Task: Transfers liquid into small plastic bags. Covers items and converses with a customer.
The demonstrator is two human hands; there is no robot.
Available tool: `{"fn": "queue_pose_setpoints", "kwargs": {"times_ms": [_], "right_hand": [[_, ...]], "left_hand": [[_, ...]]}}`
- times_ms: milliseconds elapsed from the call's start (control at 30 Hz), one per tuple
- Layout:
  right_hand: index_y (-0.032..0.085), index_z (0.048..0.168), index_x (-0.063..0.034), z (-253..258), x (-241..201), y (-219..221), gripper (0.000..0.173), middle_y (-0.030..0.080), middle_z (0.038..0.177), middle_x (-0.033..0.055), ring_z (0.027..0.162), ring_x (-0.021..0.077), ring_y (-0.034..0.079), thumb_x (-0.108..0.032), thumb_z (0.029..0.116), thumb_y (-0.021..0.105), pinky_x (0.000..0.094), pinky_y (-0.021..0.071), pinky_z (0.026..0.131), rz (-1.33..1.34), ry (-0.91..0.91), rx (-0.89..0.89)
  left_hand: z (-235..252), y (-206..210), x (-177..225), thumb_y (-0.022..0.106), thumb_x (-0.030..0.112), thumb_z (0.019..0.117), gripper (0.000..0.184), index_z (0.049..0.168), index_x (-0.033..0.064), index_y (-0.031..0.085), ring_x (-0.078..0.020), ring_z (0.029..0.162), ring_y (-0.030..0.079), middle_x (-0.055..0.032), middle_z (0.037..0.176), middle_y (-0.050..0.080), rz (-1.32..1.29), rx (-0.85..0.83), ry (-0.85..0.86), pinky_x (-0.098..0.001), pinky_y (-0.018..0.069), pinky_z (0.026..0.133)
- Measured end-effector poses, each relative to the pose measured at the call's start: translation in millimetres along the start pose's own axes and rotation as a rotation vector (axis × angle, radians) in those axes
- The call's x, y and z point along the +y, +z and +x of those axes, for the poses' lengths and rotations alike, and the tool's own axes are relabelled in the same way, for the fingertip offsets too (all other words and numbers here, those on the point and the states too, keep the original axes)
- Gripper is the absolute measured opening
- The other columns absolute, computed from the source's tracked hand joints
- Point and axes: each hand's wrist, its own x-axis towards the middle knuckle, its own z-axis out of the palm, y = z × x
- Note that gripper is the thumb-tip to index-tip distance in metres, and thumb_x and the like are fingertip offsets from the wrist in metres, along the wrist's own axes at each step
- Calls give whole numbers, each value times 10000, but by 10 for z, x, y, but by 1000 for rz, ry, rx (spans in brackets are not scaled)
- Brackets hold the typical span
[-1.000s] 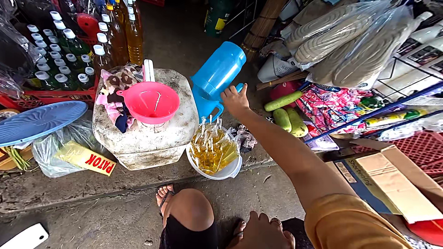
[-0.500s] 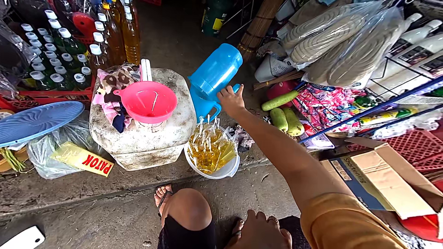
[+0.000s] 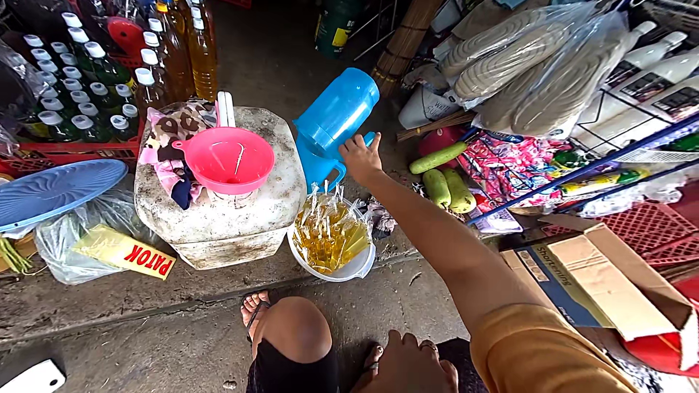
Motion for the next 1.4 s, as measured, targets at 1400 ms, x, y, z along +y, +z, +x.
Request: {"fn": "queue_pose_setpoints", "kwargs": {"times_ms": [1400], "right_hand": [[626,1345,-66,8,-43,-45,438,568,1433,149,1443,428,386,94,938,607,824,143,1100,-19,14,-16]], "left_hand": [[-65,-63,-12,465,394,1089,540,1411,-40,489,-485,1292,517,-316,1382,535,68,-28,40,-598,437,995]]}}
